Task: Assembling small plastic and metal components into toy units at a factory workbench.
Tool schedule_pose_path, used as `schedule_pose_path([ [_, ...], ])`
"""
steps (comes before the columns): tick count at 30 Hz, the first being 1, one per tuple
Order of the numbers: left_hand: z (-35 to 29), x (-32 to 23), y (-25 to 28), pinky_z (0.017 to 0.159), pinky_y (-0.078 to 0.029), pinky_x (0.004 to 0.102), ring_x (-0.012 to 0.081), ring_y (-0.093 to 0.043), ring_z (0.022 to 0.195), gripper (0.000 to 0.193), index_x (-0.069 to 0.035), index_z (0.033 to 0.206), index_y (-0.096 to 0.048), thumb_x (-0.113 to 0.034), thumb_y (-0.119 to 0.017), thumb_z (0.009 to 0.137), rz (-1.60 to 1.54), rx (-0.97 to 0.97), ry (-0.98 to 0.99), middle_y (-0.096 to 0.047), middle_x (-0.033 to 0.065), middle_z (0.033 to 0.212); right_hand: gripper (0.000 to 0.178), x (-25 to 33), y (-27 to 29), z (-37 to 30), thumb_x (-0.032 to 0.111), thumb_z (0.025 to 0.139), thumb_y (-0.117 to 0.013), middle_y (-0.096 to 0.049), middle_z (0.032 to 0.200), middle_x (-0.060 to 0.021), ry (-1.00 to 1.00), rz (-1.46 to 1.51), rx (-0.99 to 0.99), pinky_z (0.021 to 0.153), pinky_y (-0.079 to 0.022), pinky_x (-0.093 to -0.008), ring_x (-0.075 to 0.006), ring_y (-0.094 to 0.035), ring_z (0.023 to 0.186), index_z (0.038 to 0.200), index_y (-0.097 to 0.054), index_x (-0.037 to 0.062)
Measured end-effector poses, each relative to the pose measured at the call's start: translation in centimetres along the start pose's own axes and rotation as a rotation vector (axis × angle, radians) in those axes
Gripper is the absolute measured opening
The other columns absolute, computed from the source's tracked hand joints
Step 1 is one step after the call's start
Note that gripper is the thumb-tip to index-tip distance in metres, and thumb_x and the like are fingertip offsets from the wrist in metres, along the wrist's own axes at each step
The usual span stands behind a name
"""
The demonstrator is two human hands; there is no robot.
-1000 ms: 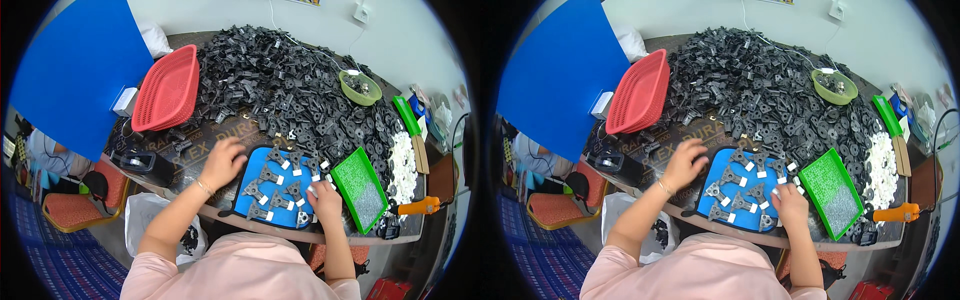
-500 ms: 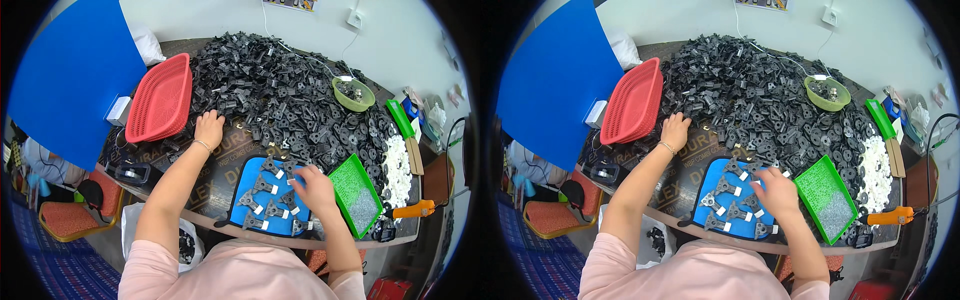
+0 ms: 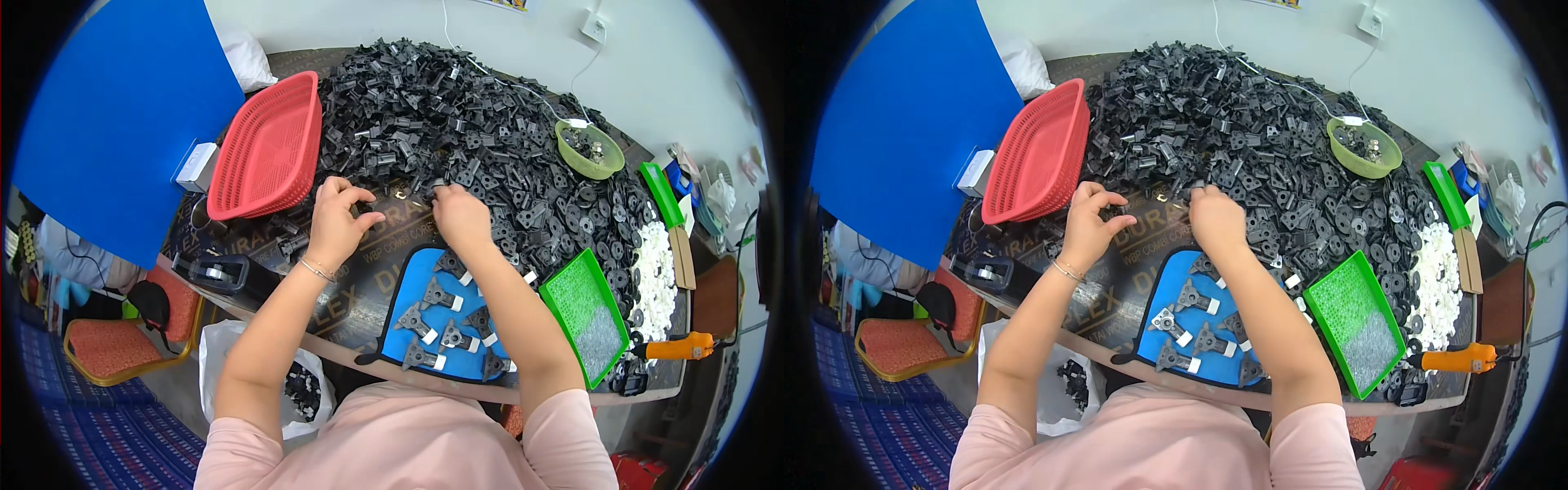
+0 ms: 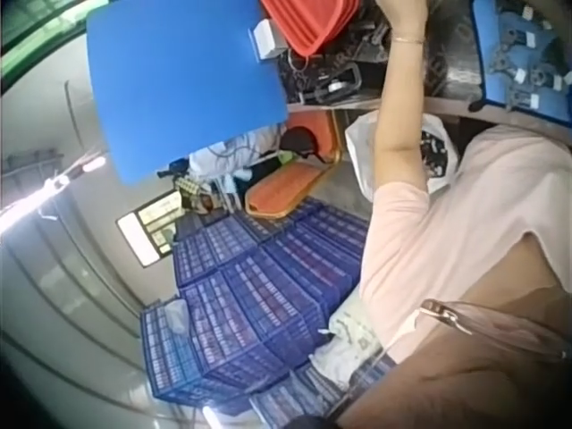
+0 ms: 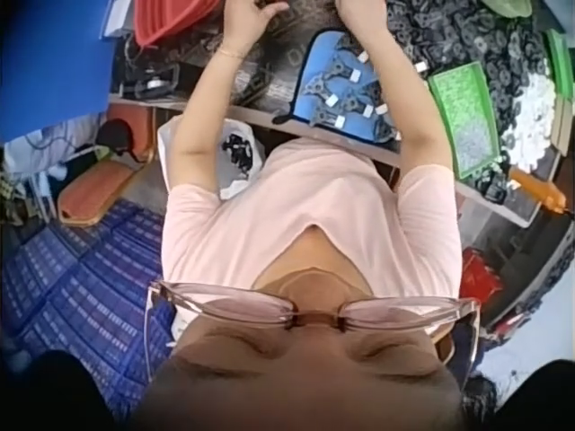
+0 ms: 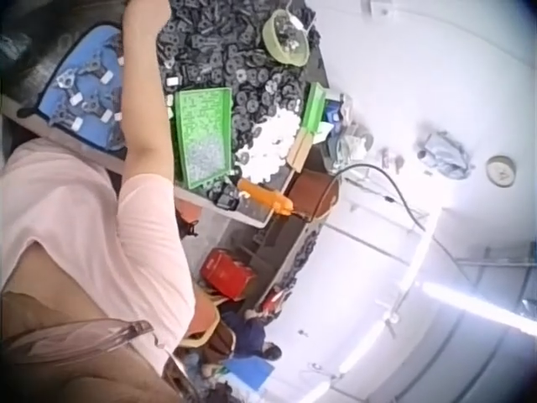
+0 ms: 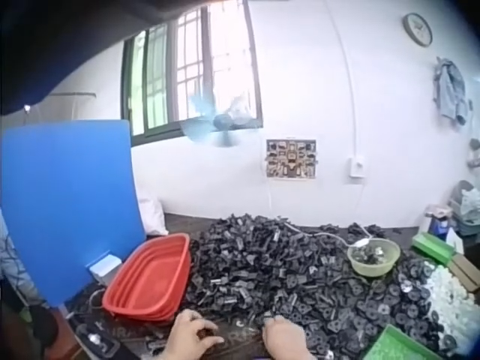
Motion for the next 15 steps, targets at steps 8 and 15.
schedule_pose_path([
  [8, -2.3, -1.6, -3.7, 0.057, -0.045, 0.0212, 0.0041, -0.049, 0.065, 0.02, -0.005, 0.094, -0.051, -0.017, -0.066, 0.087, -0.784, 0.287, 0.672, -0.053, -0.0035, 0.074, 0.028, -5.1, 1.3, -2.2, 0.018, 0.081, -0.065, -0.063, 0.091, -0.0138, -0.07, 0.237, -0.046, 0.071, -0.05, -0.0404, -0.0324, -0.062, 0.082, 0.107, -0.064, 0.0071],
  [15, -4.5, -2.7, -4.2, 0.049, -0.039, 0.0189, 0.0038, -0.046, 0.06, 0.017, -0.011, 0.095, -0.063, -0.027, -0.063, 0.09, -0.965, 0.305, 0.884, -0.054, -0.007, 0.075, 0.035, -4.2, 3.0, -4.4, 0.008, 0.083, -0.065, -0.066, 0.084, -0.0093, -0.239, 0.751, 0.09, 0.059, -0.049, -0.0287, -0.0145, -0.06, 0.061, 0.115, -0.053, 0.0035],
])
Point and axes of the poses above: each hand's wrist, its own z-axis towards the middle knuckle, its own y-axis out of the back of the hand, x = y × z, the point moved 2 cm from there along z, towards the middle knuckle
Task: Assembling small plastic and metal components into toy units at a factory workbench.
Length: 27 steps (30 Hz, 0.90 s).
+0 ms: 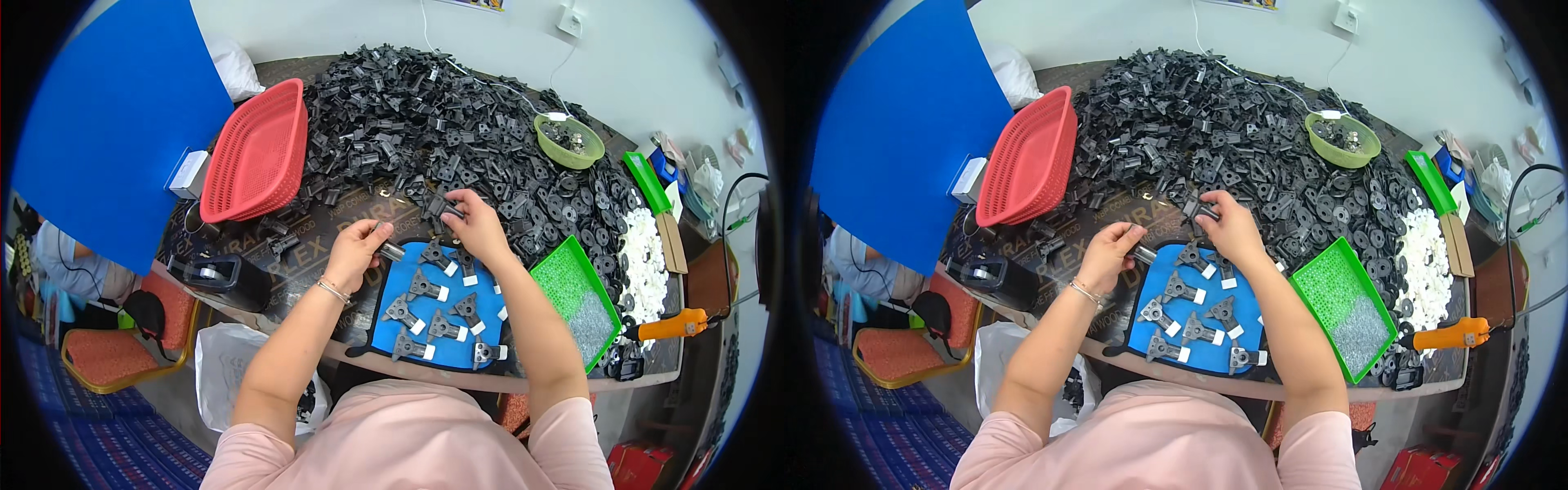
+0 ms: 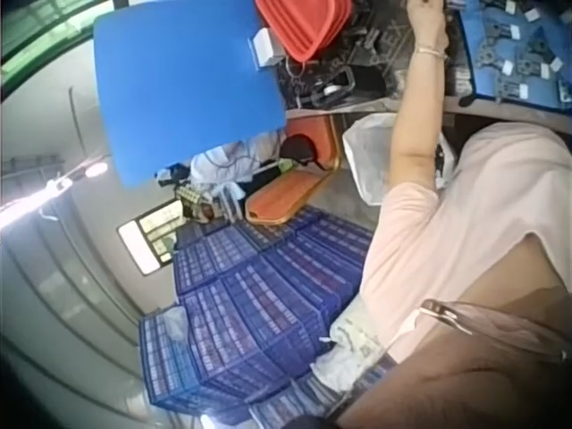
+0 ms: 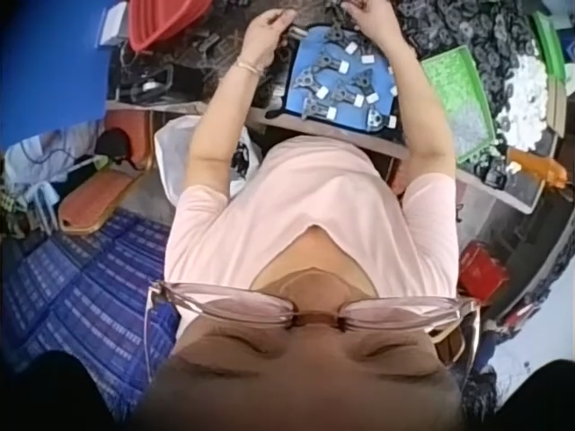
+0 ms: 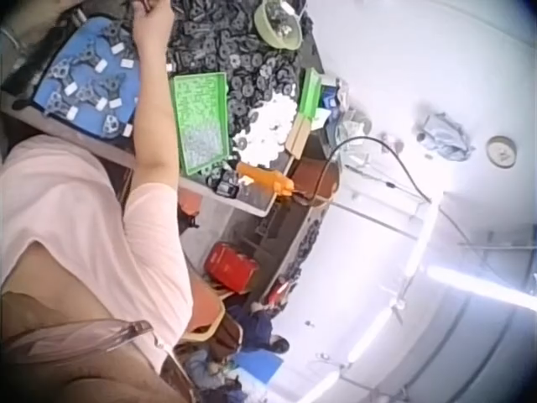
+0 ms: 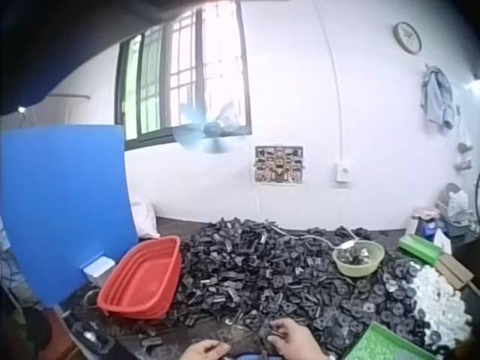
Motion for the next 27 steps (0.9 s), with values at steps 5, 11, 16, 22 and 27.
schedule_pose_path([
  [5, -1.1, 0.2, 0.2, 0.048, -0.039, 0.0199, 0.0089, -0.049, 0.058, 0.021, -0.008, 0.097, -0.059, -0.027, -0.062, 0.09, -0.203, -0.001, 0.129, -0.056, -0.0012, 0.078, 0.034, 0.0, -1.1, 0.9, 0.005, 0.081, -0.06, -0.066, 0.099, -0.0143, 0.198, -0.134, 0.013, 0.079, -0.049, -0.0411, -0.0343, -0.062, 0.091, 0.114, -0.053, 0.0087],
  [11, -2.4, 0.3, 1.4, 0.052, -0.046, 0.0251, 0.0176, -0.061, 0.07, 0.028, -0.006, 0.103, -0.057, -0.032, -0.055, 0.093, -0.33, 0.046, 0.15, -0.06, 0.0054, 0.083, 0.033, 0.8, -1.2, 1.1, 0.012, 0.074, -0.07, -0.066, 0.09, -0.0103, 0.068, -0.34, 0.027, 0.074, -0.051, -0.0361, -0.0253, -0.065, 0.082, 0.104, -0.058, 0.0052],
  [16, -2.3, 0.6, 1.2, 0.066, -0.054, 0.0317, 0.0255, -0.066, 0.081, 0.034, -0.003, 0.105, -0.057, -0.034, -0.052, 0.095, -0.487, 0.098, 0.197, -0.063, 0.0125, 0.093, 0.028, 1.1, -1.7, 1.7, 0.026, 0.07, -0.071, -0.066, 0.086, -0.0108, -0.055, -0.715, 0.094, 0.072, -0.051, -0.039, -0.0278, -0.064, 0.083, 0.089, -0.062, 0.0068],
  [22, -2.0, 0.2, 0.1, 0.075, -0.055, 0.0345, 0.0295, -0.065, 0.089, 0.037, 0.0, 0.108, -0.056, -0.034, -0.05, 0.096, -0.543, 0.131, 0.179, -0.062, 0.0161, 0.1, 0.021, 1.6, -0.5, 0.6, 0.018, 0.076, -0.066, -0.065, 0.081, -0.0133, 0.258, -0.562, -0.171, 0.067, -0.052, -0.0391, -0.0281, -0.065, 0.073, 0.09, -0.061, 0.0026],
  [27, -2.5, 0.3, -1.4, 0.081, -0.053, 0.0357, 0.0287, -0.063, 0.094, 0.036, 0.0, 0.11, -0.056, -0.033, -0.049, 0.096, -0.593, 0.241, 0.191, -0.061, 0.0145, 0.105, 0.009, 5.0, -0.4, -3.6, 0.001, 0.088, -0.055, -0.062, 0.08, -0.0012, -0.039, 0.449, 0.467, 0.059, -0.045, -0.0198, -0.0056, -0.057, 0.067, 0.096, -0.059, 0.0011],
])
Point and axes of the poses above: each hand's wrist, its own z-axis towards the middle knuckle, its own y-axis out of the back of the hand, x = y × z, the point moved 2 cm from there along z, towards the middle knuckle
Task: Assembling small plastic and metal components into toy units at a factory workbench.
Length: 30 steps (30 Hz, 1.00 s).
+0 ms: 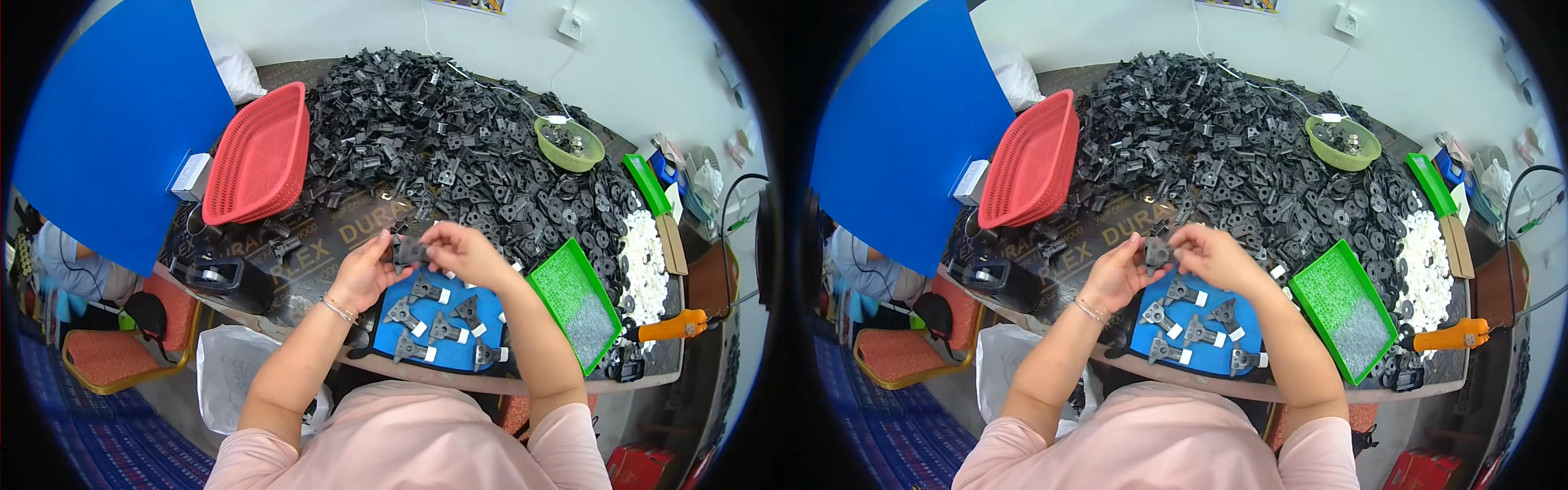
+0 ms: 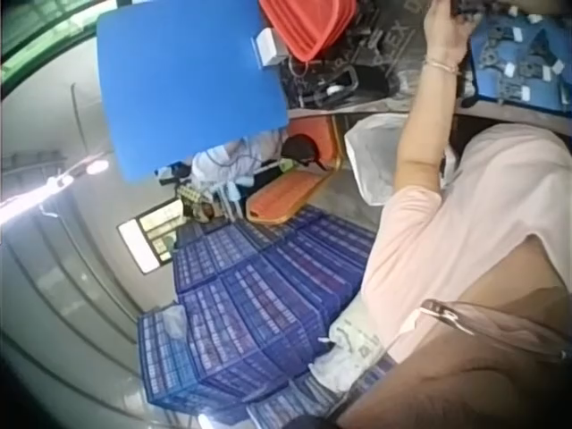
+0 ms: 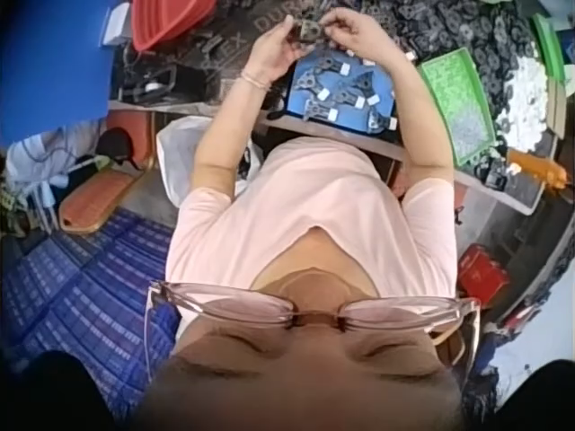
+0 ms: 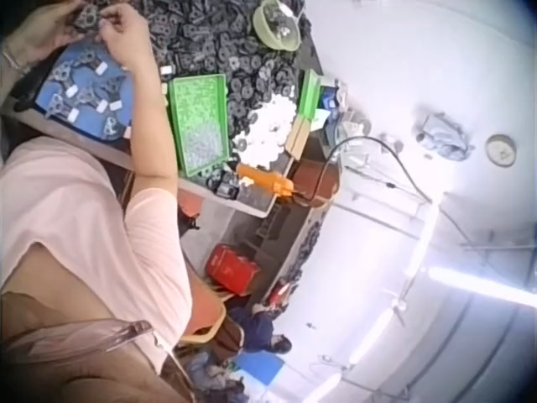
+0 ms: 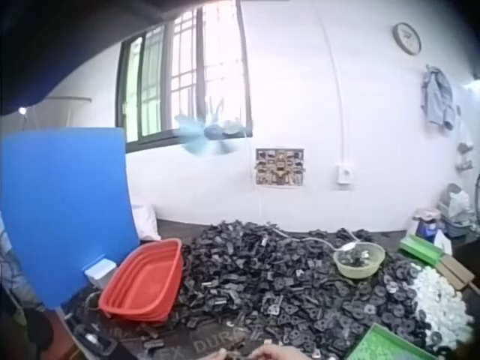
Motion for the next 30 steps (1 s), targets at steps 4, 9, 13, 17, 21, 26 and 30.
schedule_pose_path([
  [4, -0.5, 0.5, -1.7, 0.084, -0.053, 0.0358, 0.0228, -0.062, 0.097, 0.036, -0.002, 0.114, -0.055, -0.032, -0.045, 0.098, 0.022, 0.064, 0.01, -0.061, 0.0117, 0.106, 0.016, -0.9, 0.1, -1.3, 0.002, 0.088, -0.058, -0.062, 0.08, -0.0009, -0.066, 0.004, -0.066, 0.061, -0.047, -0.02, -0.0061, -0.058, 0.069, 0.103, -0.06, 0.001],
  [9, -1.2, 1.0, -2.7, 0.087, -0.051, 0.0369, 0.0201, -0.061, 0.097, 0.034, -0.003, 0.114, -0.056, -0.031, -0.044, 0.099, 0.019, 0.079, -0.013, -0.06, 0.01, 0.108, 0.017, -1.7, -0.5, -2.9, 0.002, 0.087, -0.06, -0.063, 0.082, -0.0017, -0.074, 0.189, -0.201, 0.062, -0.049, -0.0202, -0.0072, -0.059, 0.07, 0.103, -0.06, -0.0001],
  [13, -1.3, 1.6, -2.7, 0.089, -0.049, 0.0378, 0.019, -0.06, 0.097, 0.033, -0.004, 0.114, -0.056, -0.031, -0.043, 0.099, 0.025, 0.082, -0.037, -0.06, 0.008, 0.109, 0.017, -1.8, -0.7, -3.6, 0.002, 0.086, -0.062, -0.064, 0.083, -0.0029, -0.076, 0.249, -0.251, 0.061, -0.049, -0.0201, -0.0075, -0.06, 0.068, 0.102, -0.06, -0.0014],
  [17, -1.8, 1.8, -3.6, 0.089, -0.049, 0.0373, 0.0187, -0.06, 0.097, 0.033, -0.004, 0.114, -0.056, -0.03, -0.043, 0.099, 0.049, 0.078, -0.083, -0.06, 0.0079, 0.108, 0.017, -2.0, -0.8, -3.8, 0.002, 0.085, -0.063, -0.064, 0.082, -0.003, -0.097, 0.256, -0.299, 0.059, -0.048, -0.0196, -0.0068, -0.06, 0.066, 0.101, -0.06, -0.0015],
  [21, -2.1, 1.8, -3.6, 0.088, -0.051, 0.0368, 0.0192, -0.06, 0.097, 0.03, -0.002, 0.114, -0.055, -0.025, -0.042, 0.099, 0.093, 0.088, -0.06, -0.06, 0.0081, 0.108, 0.018, -2.6, -0.7, -4.0, 0.003, 0.084, -0.065, -0.064, 0.082, -0.0034, -0.06, 0.239, -0.324, 0.059, -0.048, -0.0195, -0.0067, -0.06, 0.066, 0.1, -0.06, -0.0017],
  [26, -2.3, 2.5, -3.3, 0.086, -0.052, 0.0352, 0.0177, -0.06, 0.097, 0.021, -0.002, 0.113, -0.055, -0.011, -0.05, 0.095, 0.253, 0.056, -0.147, -0.06, 0.0079, 0.109, 0.02, -1.3, -1.2, -4.7, 0.003, 0.084, -0.066, -0.062, 0.084, -0.0025, 0.004, -0.167, -0.456, 0.059, -0.047, -0.0183, -0.0048, -0.057, 0.065, 0.102, -0.058, -0.0014],
  [30, -2.6, 2.6, -3.3, 0.086, -0.053, 0.0332, 0.0152, -0.06, 0.097, 0.021, -0.001, 0.113, -0.054, -0.003, -0.053, 0.092, 0.273, 0.083, -0.199, -0.059, 0.0072, 0.106, 0.02, -2.4, -1.3, -4.8, 0.006, 0.085, -0.066, -0.061, 0.081, -0.0009, -0.012, 0.029, -0.409, 0.059, -0.045, -0.017, -0.0033, -0.055, 0.066, 0.101, -0.058, -0.0009],
])
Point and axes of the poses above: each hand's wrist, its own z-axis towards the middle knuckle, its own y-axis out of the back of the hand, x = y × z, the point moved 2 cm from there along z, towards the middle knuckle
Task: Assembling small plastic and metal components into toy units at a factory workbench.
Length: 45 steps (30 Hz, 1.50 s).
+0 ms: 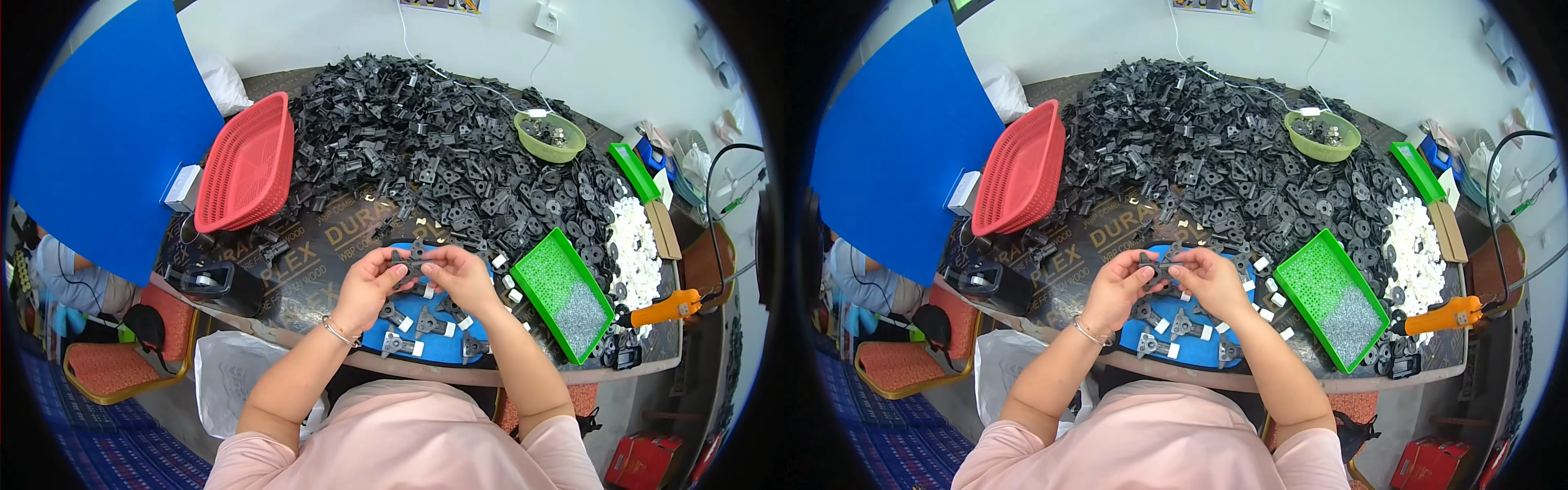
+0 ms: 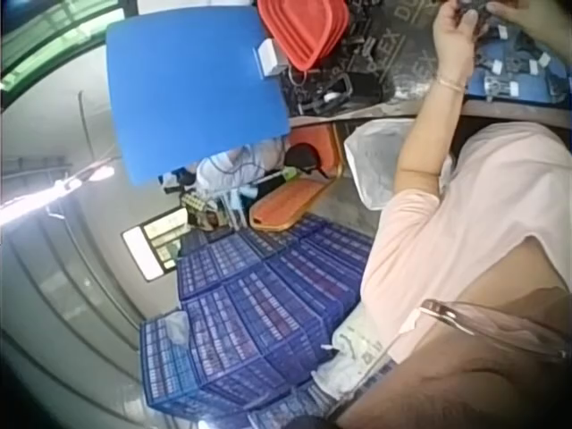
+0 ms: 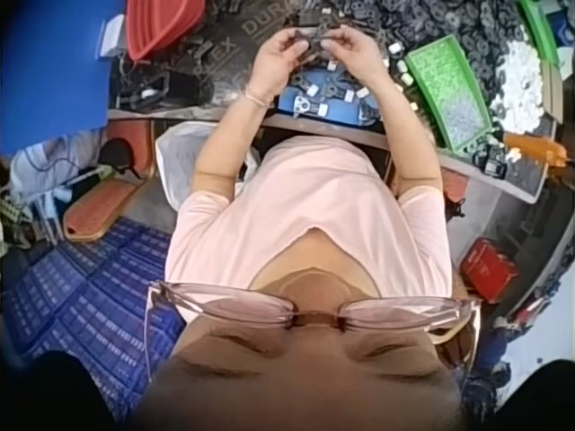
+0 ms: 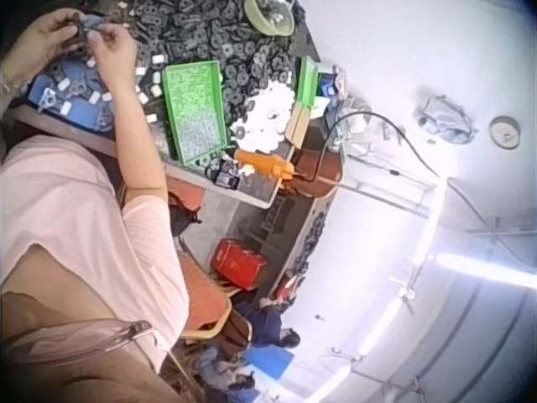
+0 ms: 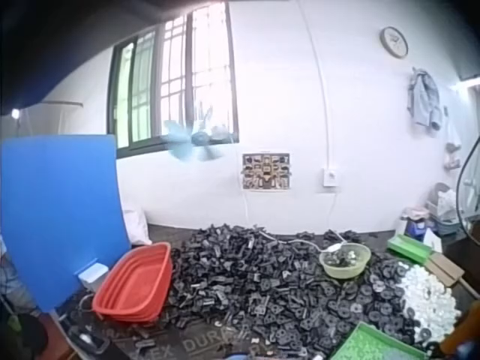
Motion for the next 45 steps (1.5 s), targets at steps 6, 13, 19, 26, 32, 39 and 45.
schedule_pose_path([
  [6, -0.5, 0.4, -0.1, 0.086, -0.053, 0.0311, 0.014, -0.06, 0.094, 0.021, 0.001, 0.112, -0.054, 0.0, -0.053, 0.091, 0.015, 0.009, -0.023, -0.059, 0.0072, 0.103, 0.015, -1.6, -0.4, -0.9, 0.008, 0.086, -0.065, -0.059, 0.076, 0.0023, -0.064, 0.129, 0.042, 0.054, -0.039, -0.0161, -0.0011, -0.049, 0.062, 0.098, -0.058, 0.0008],
  [13, -0.3, 0.3, 2.7, 0.083, -0.054, 0.0291, 0.015, -0.062, 0.091, 0.027, -0.002, 0.111, -0.055, 0.007, -0.056, 0.085, 0.141, 0.115, -0.07, -0.062, 0.0078, 0.101, 0.015, -1.4, -0.8, 0.5, 0.01, 0.088, -0.064, -0.06, 0.077, 0.001, -0.111, 0.107, 0.228, 0.054, -0.041, -0.0191, -0.0036, -0.051, 0.063, 0.099, -0.059, 0.0016],
  [19, 2.0, -2.7, 6.2, 0.073, -0.05, 0.0263, 0.0138, -0.058, 0.09, 0.023, -0.007, 0.094, -0.055, 0.01, -0.055, 0.079, 0.143, -0.252, -0.056, -0.061, 0.0053, 0.105, 0.031, -0.8, -0.3, 8.6, 0.026, 0.088, -0.063, -0.064, 0.086, -0.0077, 0.055, -0.513, 0.145, 0.065, -0.051, -0.0311, -0.016, -0.062, 0.074, 0.109, -0.058, 0.0041],
  [26, 3.6, -3.4, 9.4, 0.054, -0.035, 0.0242, 0.0096, -0.053, 0.072, 0.007, -0.016, 0.077, -0.055, -0.014, -0.058, 0.082, 0.052, -0.242, 0.176, -0.061, 0.0005, 0.08, 0.029, -1.9, -3.1, 13.1, 0.025, 0.085, -0.057, -0.061, 0.096, -0.0166, 0.14, -1.214, 0.112, 0.072, -0.052, -0.0445, -0.0348, -0.063, 0.087, 0.109, -0.057, 0.0089],
  [32, 5.0, -2.2, 10.2, 0.043, -0.028, 0.0223, 0.0082, -0.052, 0.061, 0.023, -0.013, 0.082, -0.056, -0.033, -0.064, 0.086, 0.087, -0.234, 0.326, -0.061, 0.0018, 0.076, 0.025, -0.9, -1.4, 13.2, 0.02, 0.082, -0.058, -0.061, 0.094, -0.0172, 0.211, -0.706, -0.051, 0.07, -0.051, -0.0379, -0.0314, -0.064, 0.078, 0.1, -0.061, 0.0041],
  [39, 6.1, -2.5, 7.9, 0.047, -0.031, 0.0237, 0.0104, -0.054, 0.068, 0.032, -0.01, 0.1, -0.057, -0.039, -0.061, 0.087, 0.135, -0.311, 0.401, -0.063, 0.0045, 0.081, 0.03, -1.4, -4.9, 12.2, 0.011, 0.07, -0.072, -0.063, 0.09, -0.0121, 0.059, -0.356, -0.082, 0.072, -0.05, -0.0328, -0.0232, -0.063, 0.079, 0.095, -0.06, 0.0007],
  [45, 4.0, -3.8, 5.3, 0.048, -0.031, 0.0228, 0.0086, -0.054, 0.071, 0.03, -0.014, 0.113, -0.058, -0.034, -0.058, 0.09, 0.061, -0.268, 0.258, -0.061, -0.0024, 0.085, 0.027, 1.2, -3.1, 9.0, -0.006, 0.073, -0.059, -0.062, 0.092, -0.0053, 0.052, 0.065, 0.23, 0.069, -0.049, -0.025, -0.0114, -0.06, 0.08, 0.099, -0.058, 0.0023],
])
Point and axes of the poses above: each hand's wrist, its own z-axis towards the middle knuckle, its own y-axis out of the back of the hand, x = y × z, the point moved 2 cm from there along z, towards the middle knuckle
